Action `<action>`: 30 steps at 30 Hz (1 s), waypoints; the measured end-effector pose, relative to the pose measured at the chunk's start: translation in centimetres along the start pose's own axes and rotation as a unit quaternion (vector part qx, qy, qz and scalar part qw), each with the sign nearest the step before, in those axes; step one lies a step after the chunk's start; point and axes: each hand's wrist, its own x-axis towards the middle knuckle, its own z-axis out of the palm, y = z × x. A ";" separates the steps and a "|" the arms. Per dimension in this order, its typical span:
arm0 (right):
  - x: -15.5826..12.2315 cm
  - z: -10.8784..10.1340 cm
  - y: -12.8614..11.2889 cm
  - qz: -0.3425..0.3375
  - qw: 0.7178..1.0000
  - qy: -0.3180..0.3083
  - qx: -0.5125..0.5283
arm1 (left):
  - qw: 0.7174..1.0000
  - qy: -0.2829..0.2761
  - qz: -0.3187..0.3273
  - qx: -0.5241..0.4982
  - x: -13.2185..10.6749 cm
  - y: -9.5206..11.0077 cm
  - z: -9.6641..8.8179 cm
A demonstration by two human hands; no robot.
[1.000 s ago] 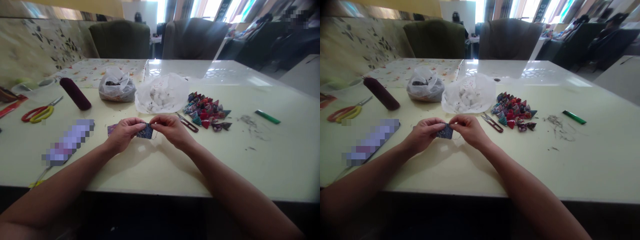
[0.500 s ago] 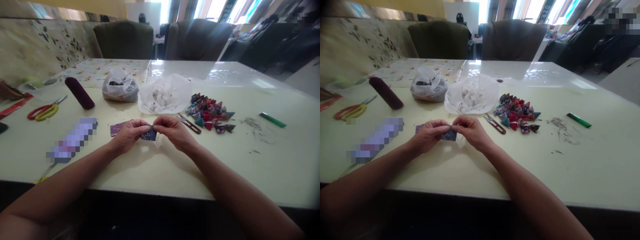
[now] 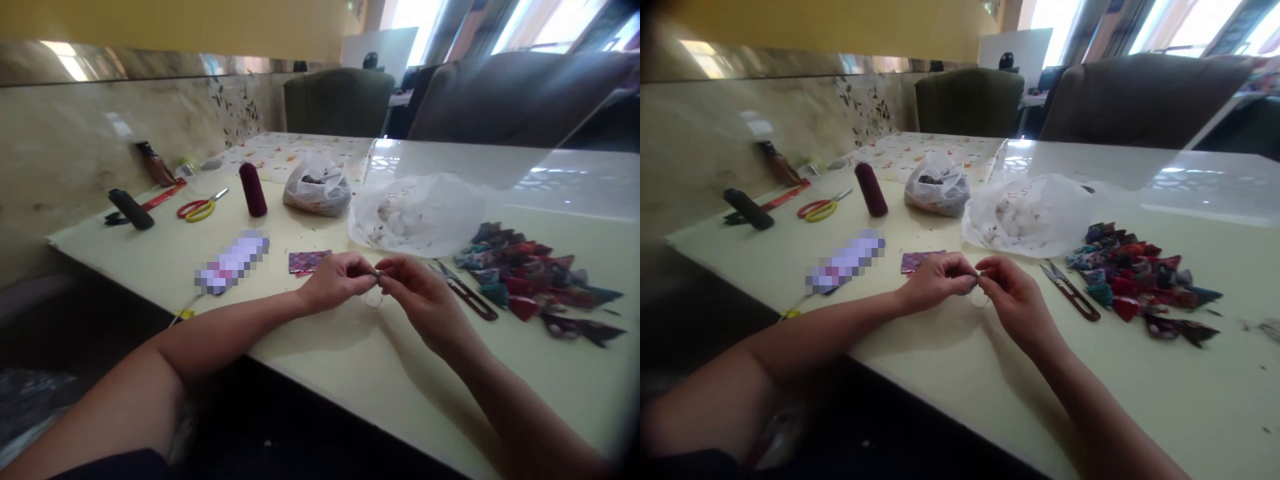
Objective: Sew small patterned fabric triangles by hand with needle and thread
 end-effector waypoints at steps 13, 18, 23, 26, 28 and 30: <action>0.8 -1.8 1.0 0.062 0.988 0.085 0.116 | 0.974 0.212 0.031 -0.067 2.1 0.3 -3.0; 0.9 -1.6 0.6 0.084 0.980 0.081 0.162 | 0.951 0.298 0.055 -0.067 3.8 -0.6 -5.3; 0.5 -1.3 -0.6 0.145 0.966 0.009 0.214 | 0.926 0.361 0.081 -0.073 4.8 -1.6 -6.8; 0.3 -0.9 -0.8 0.176 0.958 -0.055 0.219 | 0.919 0.370 0.079 -0.111 5.2 -2.0 -7.1; 0.3 -0.8 -0.4 0.154 0.969 -0.048 0.185 | 0.918 0.368 0.063 -0.136 5.3 -2.1 -7.0; 0.5 -0.7 0.2 0.091 0.993 0.007 0.079 | 0.922 0.353 0.045 -0.155 5.1 -2.0 -6.5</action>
